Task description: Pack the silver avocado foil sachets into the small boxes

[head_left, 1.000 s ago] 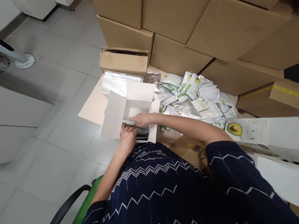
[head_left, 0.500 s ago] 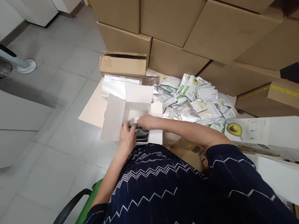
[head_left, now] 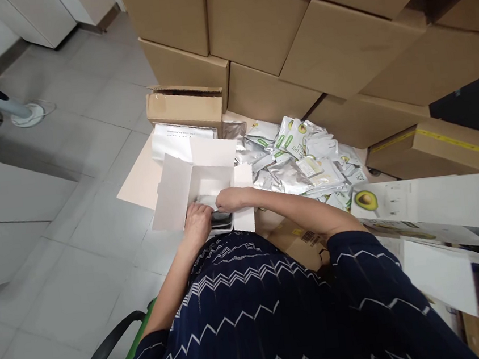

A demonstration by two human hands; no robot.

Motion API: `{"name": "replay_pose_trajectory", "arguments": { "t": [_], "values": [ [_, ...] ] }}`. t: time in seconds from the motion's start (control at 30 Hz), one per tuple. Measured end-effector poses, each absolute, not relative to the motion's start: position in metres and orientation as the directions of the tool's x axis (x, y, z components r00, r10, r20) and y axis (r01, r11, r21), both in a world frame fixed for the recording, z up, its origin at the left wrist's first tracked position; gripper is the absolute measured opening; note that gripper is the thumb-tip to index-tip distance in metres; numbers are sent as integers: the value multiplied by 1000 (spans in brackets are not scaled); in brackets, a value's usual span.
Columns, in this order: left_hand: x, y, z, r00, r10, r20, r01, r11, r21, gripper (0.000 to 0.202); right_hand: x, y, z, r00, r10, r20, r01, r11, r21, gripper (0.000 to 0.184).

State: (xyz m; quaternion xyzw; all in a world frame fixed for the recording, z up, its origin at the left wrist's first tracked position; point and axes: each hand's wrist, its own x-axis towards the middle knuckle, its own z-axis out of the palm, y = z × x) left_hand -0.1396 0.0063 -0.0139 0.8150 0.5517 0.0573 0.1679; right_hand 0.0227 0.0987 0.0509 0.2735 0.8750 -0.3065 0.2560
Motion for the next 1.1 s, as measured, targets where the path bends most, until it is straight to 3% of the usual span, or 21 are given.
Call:
{"name": "replay_pose_trajectory", "arguments": {
  "t": [0.07,0.1,0.17,0.23,0.3,0.33,0.4,0.47,0.53,0.63,0.7,0.77,1.0,1.1],
  "values": [
    [-140,7,-15,379,918,-117,883,-321,342,30,32,108,59,-796,330,-508,596,574,-561,28],
    [-141,6,-15,374,920,-118,883,-314,350,32,38,113,64,-810,389,-438,584,478,-656,27],
    [-141,6,-15,373,922,-107,876,-311,370,34,52,125,75,-734,601,-316,543,240,-805,27],
    [-141,5,-16,375,922,-97,871,-315,377,33,71,139,83,-543,803,-245,509,83,-856,32],
    [-142,5,-16,378,921,-92,871,-320,372,33,94,151,84,-383,900,-206,600,73,-797,38],
    [-142,5,-15,381,920,-93,872,-324,368,33,106,157,82,-353,911,-211,694,104,-712,38],
    [-142,5,-15,391,915,-97,869,-332,366,34,132,163,71,-359,875,-325,879,200,-433,31],
    [-142,5,-14,398,911,-104,867,-337,368,35,159,162,55,-319,771,-551,945,302,-124,20],
    [-142,5,-13,397,911,-113,868,-333,367,35,182,152,37,-191,646,-739,931,357,71,42],
    [-141,5,-12,397,910,-120,872,-332,360,35,213,130,9,-49,569,-821,907,370,203,89],
    [-141,5,-12,400,909,-118,870,-336,360,35,231,115,-7,-53,598,-800,897,380,225,109],
    [-141,5,-12,399,910,-114,870,-336,361,35,246,103,-19,-102,628,-771,894,398,206,112],
    [-141,5,-14,386,917,-97,863,-322,390,32,260,96,-23,-193,638,-745,932,357,65,72],
    [-141,5,-15,389,917,-85,863,-331,382,32,257,105,-5,-214,718,-663,954,298,15,52]
  ]
}}
